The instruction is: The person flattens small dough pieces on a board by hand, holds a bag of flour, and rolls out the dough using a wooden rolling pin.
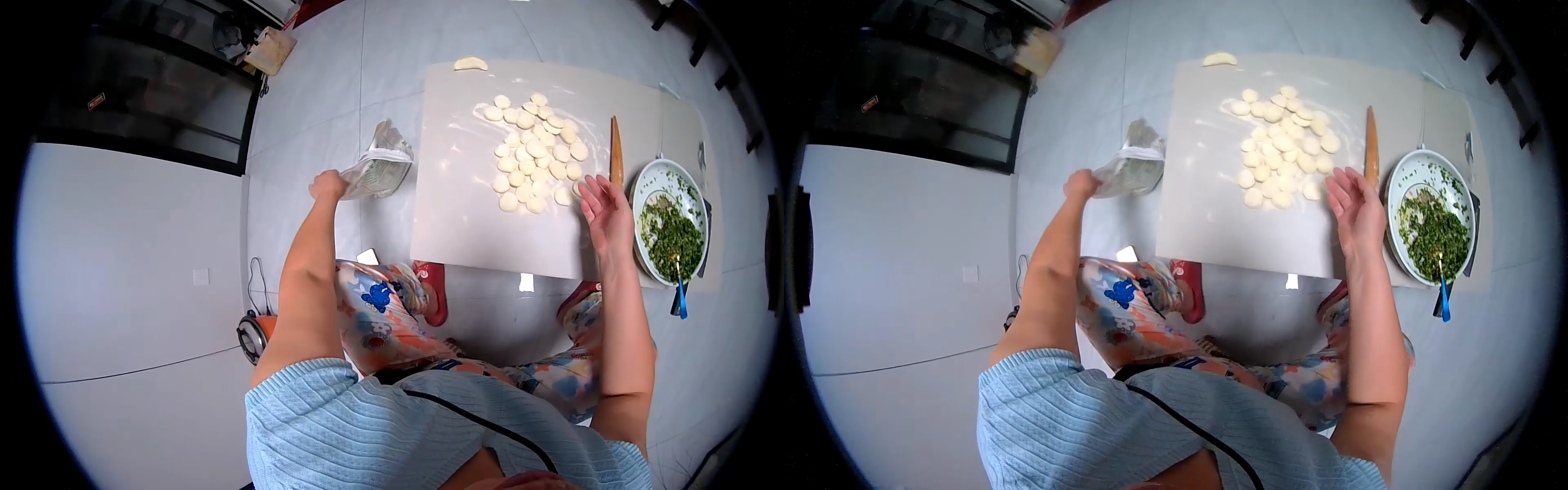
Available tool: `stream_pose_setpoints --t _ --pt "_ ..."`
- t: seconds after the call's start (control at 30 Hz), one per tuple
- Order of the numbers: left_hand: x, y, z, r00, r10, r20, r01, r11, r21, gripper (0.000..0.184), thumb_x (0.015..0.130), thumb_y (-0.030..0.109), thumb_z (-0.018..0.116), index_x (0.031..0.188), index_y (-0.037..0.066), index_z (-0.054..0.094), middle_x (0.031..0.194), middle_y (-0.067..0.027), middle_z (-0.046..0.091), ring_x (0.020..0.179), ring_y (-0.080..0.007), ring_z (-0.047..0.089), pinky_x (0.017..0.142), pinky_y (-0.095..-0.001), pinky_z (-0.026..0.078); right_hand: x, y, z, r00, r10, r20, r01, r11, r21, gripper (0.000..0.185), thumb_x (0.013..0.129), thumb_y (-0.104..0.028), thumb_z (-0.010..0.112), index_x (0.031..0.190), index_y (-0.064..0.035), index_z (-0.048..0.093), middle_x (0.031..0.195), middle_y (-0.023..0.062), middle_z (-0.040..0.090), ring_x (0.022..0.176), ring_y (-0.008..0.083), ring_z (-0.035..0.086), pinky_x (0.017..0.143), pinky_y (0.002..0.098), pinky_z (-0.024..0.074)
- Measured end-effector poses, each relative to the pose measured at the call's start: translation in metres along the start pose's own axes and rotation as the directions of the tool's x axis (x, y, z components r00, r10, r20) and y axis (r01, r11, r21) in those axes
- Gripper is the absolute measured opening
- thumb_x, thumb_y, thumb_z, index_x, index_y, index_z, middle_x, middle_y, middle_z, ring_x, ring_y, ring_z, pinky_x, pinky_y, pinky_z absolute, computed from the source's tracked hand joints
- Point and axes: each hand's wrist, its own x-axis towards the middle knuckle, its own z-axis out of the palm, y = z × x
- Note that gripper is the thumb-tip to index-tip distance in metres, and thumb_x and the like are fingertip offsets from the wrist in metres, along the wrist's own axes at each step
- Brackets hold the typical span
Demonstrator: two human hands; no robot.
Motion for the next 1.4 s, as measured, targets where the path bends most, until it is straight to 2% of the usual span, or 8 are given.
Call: stream_pose_setpoints --t 0.37,0.73,0.87,1.1,1.2,1.23,1.3,1.4 --pt "0.038 0.000 -0.009 0.864 -0.017 -0.503 -0.218 0.888 -0.405 0.024 0.088 0.030 0.060 0.098 0.014 0.074 0.094 -0.0192 0.072 0.088 -0.0419 0.068 0.078 -0.0516 0.054 0.002 0.020 0.025 0.998 -0.023 0.051 0.035 0.967 -0.254 0.038 0.101 -0.023 0.050 0.130 0.0016 0.055 0.120 0.0144 0.066 0.099 0.0199 0.067 0.085 0.0272 0.0518" --pt "-0.119 -0.052 -0.212 0.723 -0.079 -0.687 -0.691 -0.124 -0.713 0.025 0.090 0.008 0.059 0.108 -0.005 0.070 0.096 -0.0094 0.071 0.081 -0.0158 0.066 0.074 -0.0285 0.053 -0.061 0.106 0.047 0.803 -0.042 0.594 0.510 0.563 -0.650 0.042 0.096 -0.011 0.057 0.138 -0.0045 0.052 0.126 0.0108 0.065 0.109 0.0176 0.064 0.095 0.0306 0.0501" --pt "-0.196 -0.052 -0.265 0.755 0.038 -0.655 -0.570 -0.456 -0.684 0.028 0.093 0.006 0.054 0.112 -0.011 0.066 0.102 -0.0154 0.070 0.091 -0.0224 0.068 0.085 -0.0348 0.054 -0.099 0.142 0.077 0.683 0.048 0.729 0.686 0.300 -0.663 0.082 0.086 -0.014 0.069 0.155 -0.0084 0.026 0.146 0.0200 0.047 0.131 0.0313 0.052 0.110 0.0389 0.0414" --pt "-0.284 0.004 -0.331 0.657 0.239 -0.715 -0.478 -0.601 -0.641 0.027 0.098 0.015 0.057 0.115 -0.004 0.063 0.106 -0.0157 0.069 0.101 -0.0276 0.067 0.090 -0.0431 0.056 -0.090 0.166 0.094 0.592 -0.281 0.756 0.748 0.542 -0.384 0.126 0.073 -0.011 0.086 0.159 -0.0058 -0.006 0.157 0.0199 0.032 0.142 0.0264 0.040 0.114 0.0361 0.0354" --pt "-0.329 0.049 -0.341 0.639 0.311 -0.703 -0.343 -0.704 -0.622 0.031 0.102 0.012 0.047 0.123 -0.009 0.056 0.122 -0.0204 0.063 0.113 -0.0305 0.064 0.096 -0.0454 0.055 -0.076 0.144 0.076 0.464 -0.327 0.823 0.790 0.573 -0.218 0.114 0.073 -0.009 0.086 0.158 -0.0051 0.009 0.149 0.0138 0.044 0.133 0.0240 0.048 0.115 0.0350 0.0359" --pt "-0.351 0.067 -0.344 0.664 0.313 -0.680 -0.259 -0.757 -0.601 0.020 0.100 0.004 0.049 0.110 -0.009 0.059 0.104 -0.0173 0.067 0.092 -0.0245 0.070 0.081 -0.0359 0.062 -0.072 0.138 0.066 0.441 -0.354 0.825 0.817 0.538 -0.206 0.110 0.074 -0.008 0.086 0.158 -0.0049 0.015 0.147 0.0117 0.048 0.130 0.0232 0.051 0.115 0.0346 0.0360" --pt "-0.361 0.100 -0.347 0.579 0.425 -0.696 -0.147 -0.786 -0.601 0.022 0.098 0.004 0.049 0.112 -0.008 0.060 0.107 -0.0175 0.068 0.094 -0.0257 0.070 0.082 -0.0389 0.061 -0.071 0.115 0.036 0.293 -0.470 0.832 0.955 0.104 -0.277 0.084 0.079 -0.012 0.083 0.149 -0.0046 0.038 0.141 0.0096 0.056 0.127 0.0218 0.054 0.113 0.0342 0.0396" --pt "-0.369 0.137 -0.351 0.525 0.501 -0.688 -0.066 -0.781 -0.620 0.022 0.096 0.005 0.049 0.110 -0.007 0.062 0.103 -0.0170 0.069 0.091 -0.0264 0.071 0.079 -0.0395 0.060 -0.070 0.108 -0.027 0.412 -0.680 0.607 0.819 -0.016 -0.573 0.060 0.091 -0.020 0.072 0.144 -0.0055 0.049 0.143 0.0097 0.054 0.129 0.0226 0.053 0.110 0.0367 0.0408"
